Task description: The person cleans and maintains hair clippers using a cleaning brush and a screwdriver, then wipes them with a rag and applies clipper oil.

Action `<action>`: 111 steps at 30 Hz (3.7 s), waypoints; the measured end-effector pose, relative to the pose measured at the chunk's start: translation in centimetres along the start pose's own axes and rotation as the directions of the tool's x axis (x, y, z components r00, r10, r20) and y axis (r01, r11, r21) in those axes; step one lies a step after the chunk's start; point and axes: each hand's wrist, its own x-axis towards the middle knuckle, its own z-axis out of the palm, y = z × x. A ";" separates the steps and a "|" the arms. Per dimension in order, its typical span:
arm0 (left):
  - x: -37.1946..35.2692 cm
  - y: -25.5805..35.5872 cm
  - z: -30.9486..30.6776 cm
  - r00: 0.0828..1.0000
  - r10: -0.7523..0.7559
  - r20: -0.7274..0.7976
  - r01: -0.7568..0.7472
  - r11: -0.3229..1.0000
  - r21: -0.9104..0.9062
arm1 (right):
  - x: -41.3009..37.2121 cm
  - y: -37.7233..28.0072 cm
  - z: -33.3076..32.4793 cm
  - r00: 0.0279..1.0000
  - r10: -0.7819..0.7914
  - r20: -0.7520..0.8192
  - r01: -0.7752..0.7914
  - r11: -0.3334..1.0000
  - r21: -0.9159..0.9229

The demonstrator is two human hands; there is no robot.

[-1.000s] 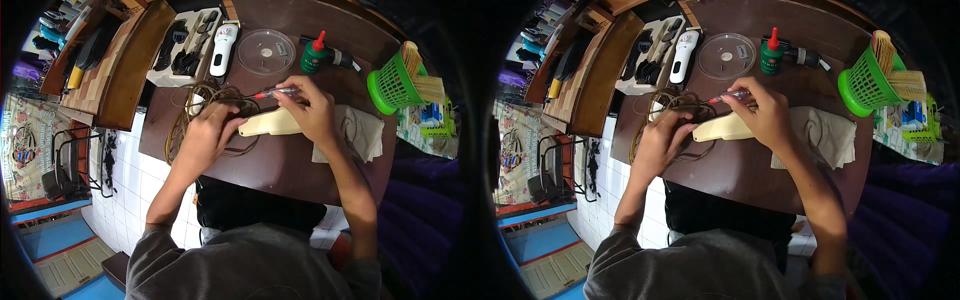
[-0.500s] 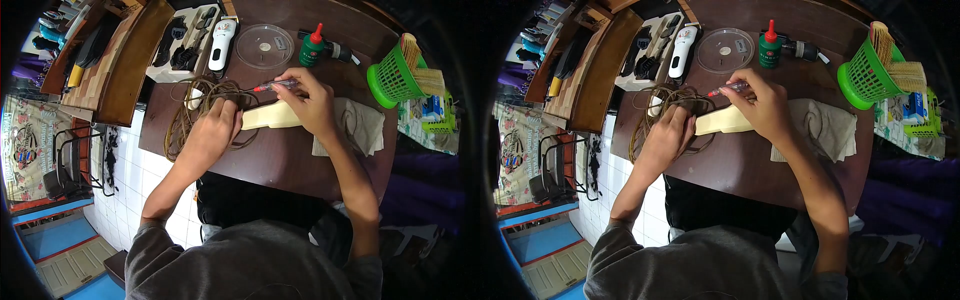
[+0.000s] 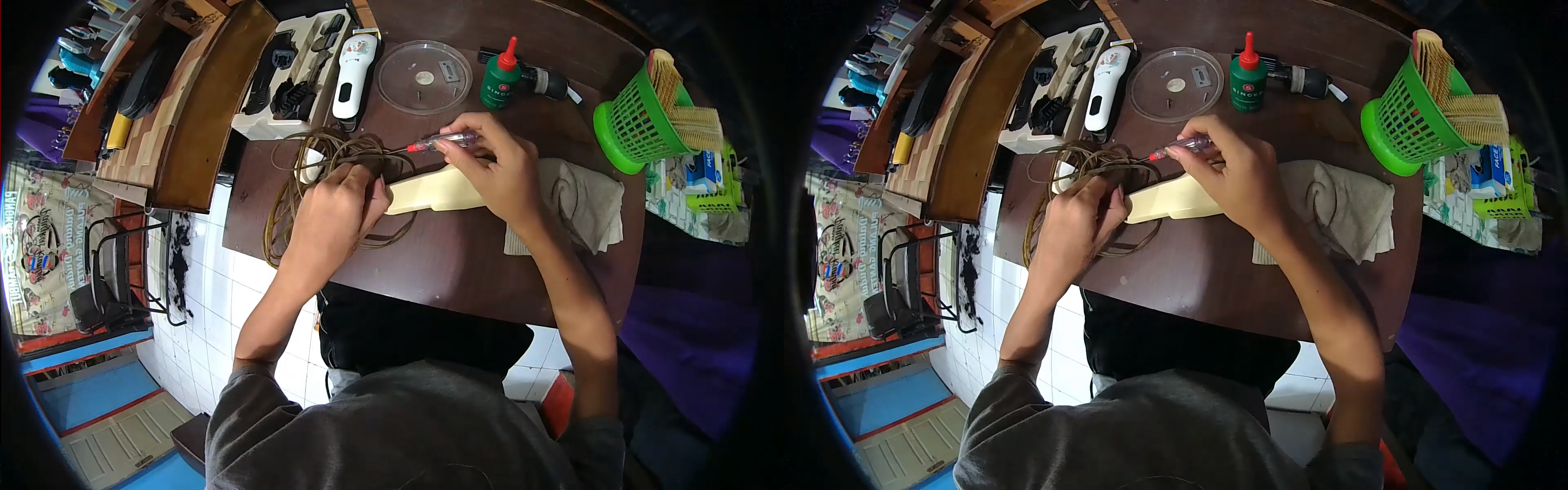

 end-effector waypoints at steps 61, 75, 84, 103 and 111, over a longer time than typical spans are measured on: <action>11.7 -4.3 3.9 0.986 0.123 -0.112 -0.142 0.973 -0.181 | 0.8 1.4 -2.6 0.912 0.320 -0.255 -0.165 0.859 0.485; 3.4 3.3 1.3 0.932 0.320 0.169 -0.259 0.917 -0.304 | 2.1 3.4 -5.8 0.714 0.516 -0.474 -0.169 0.783 0.599; 1.9 4.5 0.0 0.990 0.137 -0.030 -0.138 0.915 -0.378 | -0.9 -0.3 -11.0 0.843 0.295 -0.450 -0.299 0.952 0.065; 5.3 -0.5 -4.1 0.956 -0.004 0.295 0.234 -0.598 -0.766 | 9.6 4.7 -8.2 0.973 0.211 -0.093 -0.213 0.674 -0.707; 7.7 0.6 -4.6 0.969 0.049 0.242 0.213 -0.660 -0.720 | 8.9 8.3 -7.5 0.955 0.297 0.002 -0.206 0.670 -0.713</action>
